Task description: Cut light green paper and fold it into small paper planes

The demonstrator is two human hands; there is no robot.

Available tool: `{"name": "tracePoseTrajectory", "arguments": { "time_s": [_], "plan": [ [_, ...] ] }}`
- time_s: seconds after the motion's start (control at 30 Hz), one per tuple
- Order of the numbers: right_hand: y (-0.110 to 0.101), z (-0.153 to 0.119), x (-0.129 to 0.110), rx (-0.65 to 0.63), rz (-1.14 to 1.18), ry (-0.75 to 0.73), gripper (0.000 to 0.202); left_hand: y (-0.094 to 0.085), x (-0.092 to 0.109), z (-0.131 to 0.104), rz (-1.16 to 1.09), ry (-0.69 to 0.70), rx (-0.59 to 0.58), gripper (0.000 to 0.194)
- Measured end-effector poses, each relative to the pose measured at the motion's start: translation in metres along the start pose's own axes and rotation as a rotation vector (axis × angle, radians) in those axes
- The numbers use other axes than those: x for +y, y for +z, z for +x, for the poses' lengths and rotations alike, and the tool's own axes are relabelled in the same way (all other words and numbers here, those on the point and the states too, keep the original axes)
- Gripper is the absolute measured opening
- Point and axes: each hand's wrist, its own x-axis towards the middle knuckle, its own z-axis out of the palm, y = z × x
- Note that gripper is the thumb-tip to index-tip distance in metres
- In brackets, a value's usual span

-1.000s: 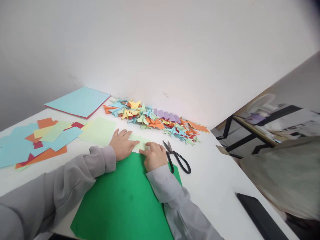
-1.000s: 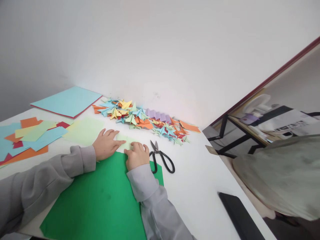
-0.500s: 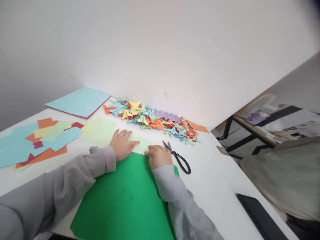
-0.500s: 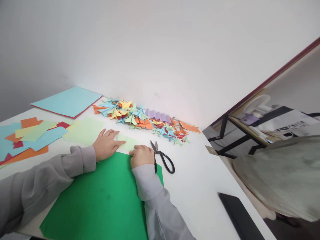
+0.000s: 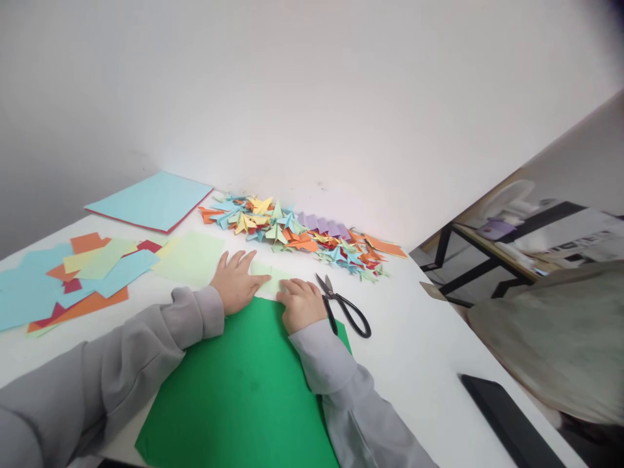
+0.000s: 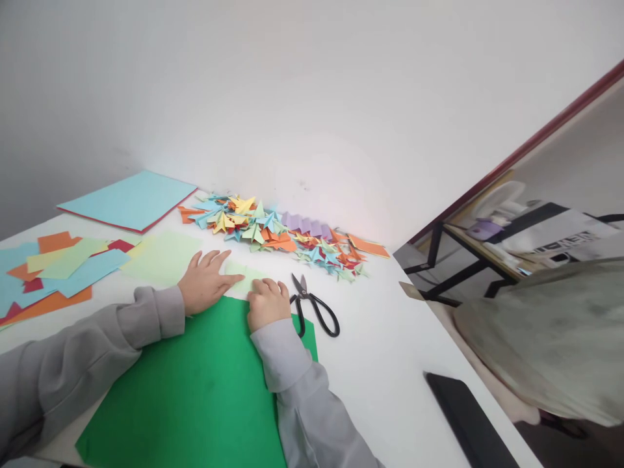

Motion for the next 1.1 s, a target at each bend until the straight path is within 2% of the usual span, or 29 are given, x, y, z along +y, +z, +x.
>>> {"name": "tracePoseTrajectory", "arguments": {
  "time_s": [0.07,0.17,0.3,0.33,0.4,0.5,0.6,0.67,0.8,1.0,1.1],
  "plan": [
    [0.001,0.001,0.002,-0.019,0.018,-0.048,0.026,0.0,0.001,-0.001,-0.018,-0.007,0.015,0.03],
    [0.002,0.002,0.004,-0.012,0.096,-0.025,0.025,0.0,0.0,-0.001,-0.043,-0.008,0.047,0.032],
    [0.001,0.0,0.002,0.058,0.188,0.024,0.023,-0.003,-0.006,-0.001,-0.084,-0.105,0.176,0.032],
    [0.001,0.0,0.002,0.075,0.195,0.025,0.021,-0.004,-0.007,-0.001,-0.101,-0.1,0.211,0.029],
    [0.0,0.0,0.002,0.104,0.196,0.024,0.017,-0.005,-0.008,-0.002,-0.138,-0.001,0.248,0.024],
    [0.001,0.001,0.002,0.128,0.182,0.019,0.015,-0.007,-0.006,-0.003,-0.163,0.183,0.197,0.025],
    [0.004,0.002,0.004,0.121,0.148,0.01,0.017,-0.008,-0.004,-0.002,-0.138,0.226,0.081,0.024],
    [0.006,0.003,0.005,0.124,0.125,0.0,0.02,-0.007,-0.004,-0.001,-0.108,0.242,0.051,0.021],
    [0.01,0.005,0.006,0.178,0.093,-0.053,0.015,-0.004,-0.005,0.0,-0.059,0.308,0.079,0.021],
    [0.012,0.008,0.008,0.199,0.017,-0.172,0.015,-0.007,-0.002,-0.002,-0.051,0.326,0.099,0.02],
    [0.009,0.009,0.006,0.236,-0.002,-0.185,0.017,-0.009,-0.002,-0.002,-0.036,0.338,0.164,0.018]
  ]
}}
